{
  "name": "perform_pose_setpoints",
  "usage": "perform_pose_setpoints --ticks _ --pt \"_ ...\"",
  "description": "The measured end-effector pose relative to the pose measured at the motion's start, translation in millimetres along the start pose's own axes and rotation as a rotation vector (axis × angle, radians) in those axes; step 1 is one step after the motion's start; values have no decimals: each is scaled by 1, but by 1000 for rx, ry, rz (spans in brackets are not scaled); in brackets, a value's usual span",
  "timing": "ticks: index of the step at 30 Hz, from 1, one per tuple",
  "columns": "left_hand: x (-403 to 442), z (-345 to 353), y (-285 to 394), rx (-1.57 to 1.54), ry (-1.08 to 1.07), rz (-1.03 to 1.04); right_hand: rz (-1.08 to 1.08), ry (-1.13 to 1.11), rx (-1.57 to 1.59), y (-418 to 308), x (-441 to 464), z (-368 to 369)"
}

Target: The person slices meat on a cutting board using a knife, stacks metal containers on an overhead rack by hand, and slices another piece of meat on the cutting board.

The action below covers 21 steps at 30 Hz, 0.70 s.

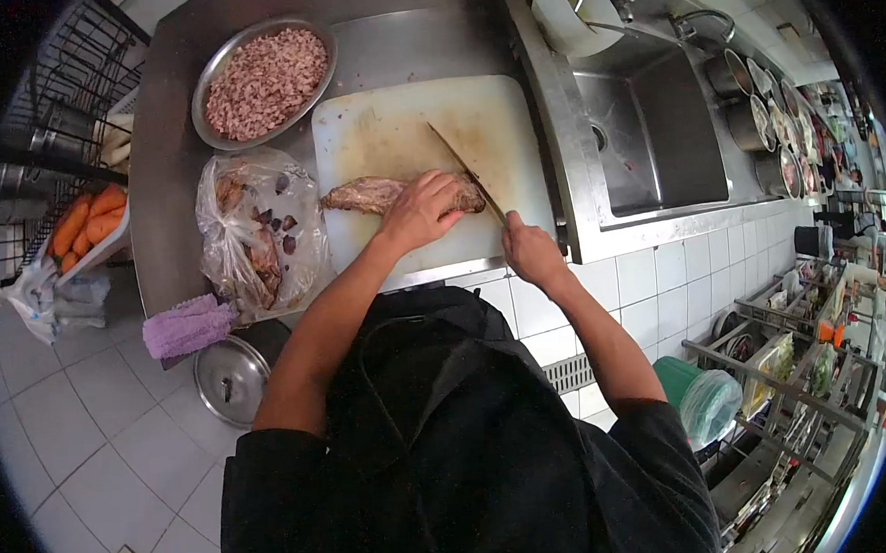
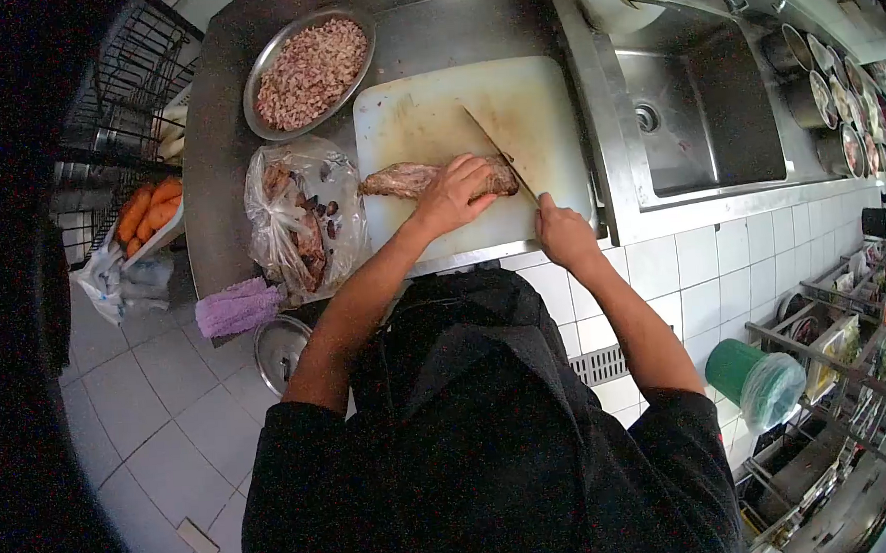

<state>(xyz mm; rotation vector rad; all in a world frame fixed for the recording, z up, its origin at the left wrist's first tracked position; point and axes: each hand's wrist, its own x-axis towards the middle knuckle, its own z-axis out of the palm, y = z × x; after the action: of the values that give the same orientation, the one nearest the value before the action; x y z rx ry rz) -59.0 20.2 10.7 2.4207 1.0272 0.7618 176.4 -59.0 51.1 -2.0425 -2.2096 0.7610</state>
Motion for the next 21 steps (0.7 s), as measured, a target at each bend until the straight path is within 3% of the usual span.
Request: perform_pose_setpoints --ticks 8,17,21 --pt "-1 12 -1 49 49 -25 81 112 93 2 -25 -18" --pt "21 30 17 181 308 -202 184 99 157 -35 -105 -18" --pt "21 33 14 158 257 -230 185 109 159 -48 -115 -12"
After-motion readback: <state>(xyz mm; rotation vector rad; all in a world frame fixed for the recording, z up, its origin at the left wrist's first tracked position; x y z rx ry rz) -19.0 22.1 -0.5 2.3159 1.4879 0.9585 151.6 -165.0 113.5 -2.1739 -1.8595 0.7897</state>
